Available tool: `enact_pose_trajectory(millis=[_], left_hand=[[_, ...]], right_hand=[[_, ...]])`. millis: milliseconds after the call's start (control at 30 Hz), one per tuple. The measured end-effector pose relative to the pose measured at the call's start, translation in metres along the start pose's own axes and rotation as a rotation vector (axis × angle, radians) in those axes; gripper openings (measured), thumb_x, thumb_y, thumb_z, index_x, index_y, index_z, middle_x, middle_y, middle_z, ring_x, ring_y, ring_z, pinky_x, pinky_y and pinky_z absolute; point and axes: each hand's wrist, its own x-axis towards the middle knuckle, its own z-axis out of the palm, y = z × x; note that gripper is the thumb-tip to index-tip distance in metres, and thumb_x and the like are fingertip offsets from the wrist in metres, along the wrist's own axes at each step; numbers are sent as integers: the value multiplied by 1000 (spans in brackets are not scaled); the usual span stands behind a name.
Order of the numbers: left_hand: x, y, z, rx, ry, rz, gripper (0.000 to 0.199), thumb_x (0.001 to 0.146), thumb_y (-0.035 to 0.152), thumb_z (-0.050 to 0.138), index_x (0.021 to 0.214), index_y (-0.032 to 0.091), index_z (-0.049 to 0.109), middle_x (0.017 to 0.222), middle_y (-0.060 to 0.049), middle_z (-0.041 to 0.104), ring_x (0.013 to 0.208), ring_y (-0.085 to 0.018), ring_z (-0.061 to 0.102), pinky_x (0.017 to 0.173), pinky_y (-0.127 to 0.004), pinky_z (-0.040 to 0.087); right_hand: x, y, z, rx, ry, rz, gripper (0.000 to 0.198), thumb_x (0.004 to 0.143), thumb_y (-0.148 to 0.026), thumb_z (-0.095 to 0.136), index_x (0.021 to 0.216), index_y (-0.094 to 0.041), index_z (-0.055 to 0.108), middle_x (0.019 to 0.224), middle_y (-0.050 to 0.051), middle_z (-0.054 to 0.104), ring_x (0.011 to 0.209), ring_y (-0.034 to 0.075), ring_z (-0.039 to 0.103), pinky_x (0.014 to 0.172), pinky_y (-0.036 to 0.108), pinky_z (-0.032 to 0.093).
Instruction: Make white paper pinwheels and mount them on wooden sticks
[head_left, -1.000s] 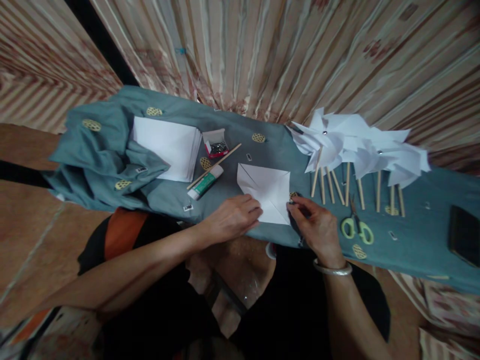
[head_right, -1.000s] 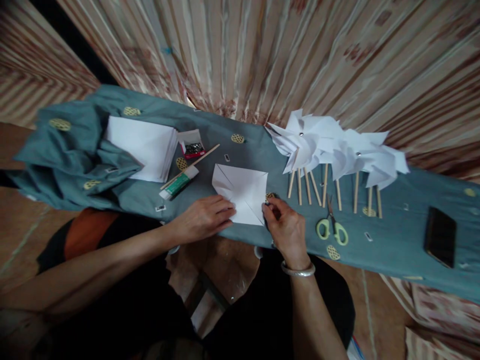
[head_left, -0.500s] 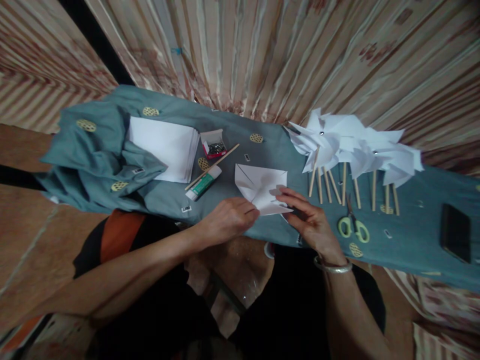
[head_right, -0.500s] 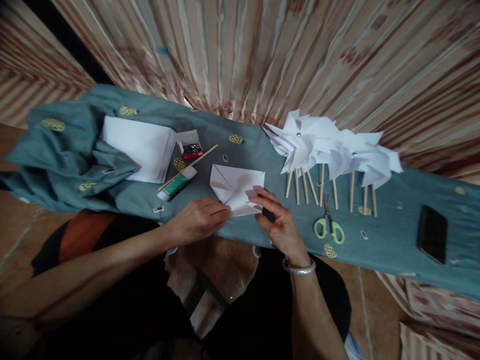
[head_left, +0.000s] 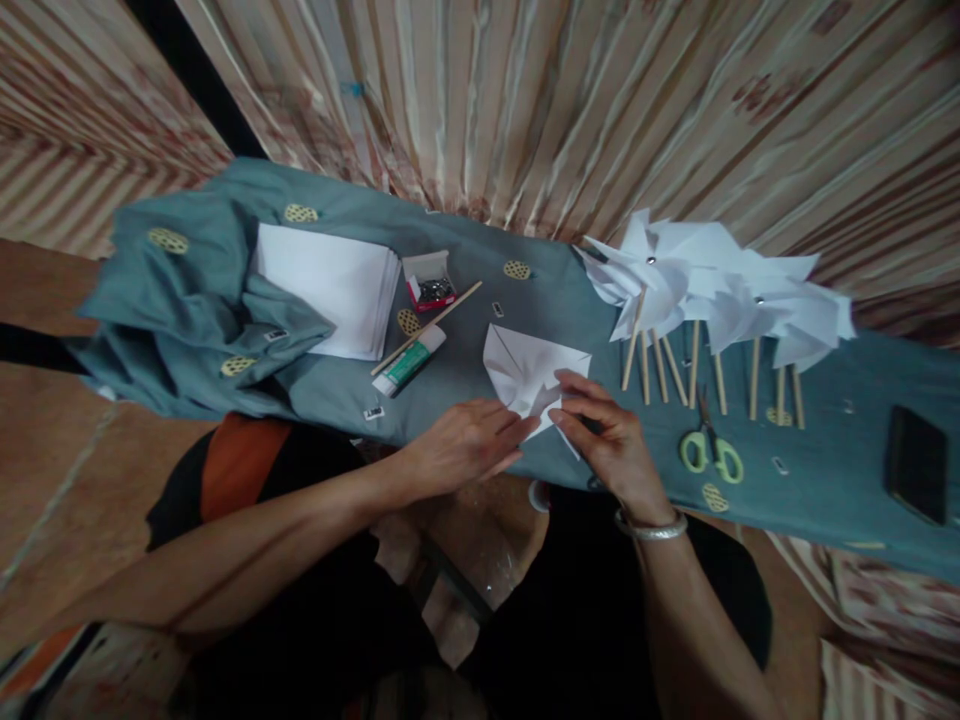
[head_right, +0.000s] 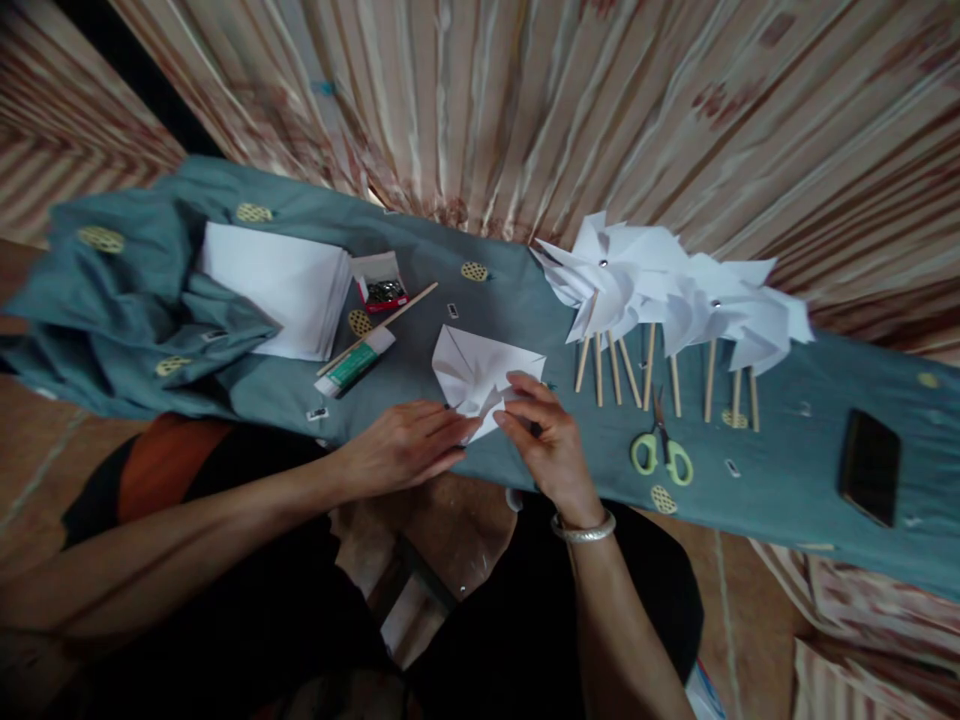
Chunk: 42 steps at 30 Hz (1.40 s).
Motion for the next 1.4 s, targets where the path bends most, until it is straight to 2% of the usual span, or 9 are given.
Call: enact_pose_trajectory(millis=[100, 200, 300, 600, 833, 1033, 1400], left_hand=[[0, 1, 1, -10, -9, 19, 24, 98, 23, 41, 116, 15, 55, 94, -8, 66, 83, -18, 60, 71, -30, 51], [0, 1, 5, -59, -1, -3, 21, 98, 21, 40, 105, 14, 60, 95, -9, 66, 85, -17, 60, 72, -29, 51], [0, 0, 9, -103, 5, -28, 22, 98, 19, 40, 97, 13, 62, 94, -8, 66, 85, -17, 59, 74, -29, 50], [0, 0, 10, -173, -29, -55, 23, 98, 19, 39, 95, 14, 61, 93, -7, 64, 87, -17, 59, 77, -29, 49], [0, 0, 11, -234, -39, -80, 23, 98, 20, 38, 98, 15, 60, 93, -8, 61, 89, -17, 59, 78, -29, 49], [-1, 1, 11, -236, -1, -50, 21, 98, 19, 38, 98, 16, 59, 93, -8, 61, 88, -18, 59, 77, -30, 49], [0, 2, 7, -179, -44, -51, 22, 97, 17, 37, 99, 14, 58, 93, -8, 61, 90, -18, 59, 80, -31, 50]], right_hand=[[2, 1, 7, -33, 59, -21, 4, 77, -27, 74, 80, -26, 74, 124, 6, 66, 116, 24, 60, 104, 46, 43], [5, 1, 13, -42, 81, -15, 5, 75, -26, 74, 80, -25, 74, 124, 6, 66, 115, 24, 61, 103, 46, 44], [8, 1, 15, 16, 81, 5, 5, 75, -26, 73, 80, -26, 73, 123, 6, 67, 114, 23, 61, 104, 46, 44], [15, -2, 20, 209, 111, 64, 5, 72, -26, 75, 76, -25, 73, 121, 5, 67, 113, 24, 63, 103, 46, 44], [17, 0, 20, 24, 166, -2, 3, 74, -26, 74, 73, -24, 71, 119, 6, 67, 113, 24, 61, 104, 46, 43], [17, -1, 24, -100, 146, -34, 5, 76, -28, 72, 74, -24, 70, 122, 7, 65, 115, 25, 59, 102, 47, 43], [17, 0, 29, -169, 134, -58, 6, 77, -29, 71, 74, -25, 69, 127, 7, 61, 117, 26, 56, 104, 47, 41]])
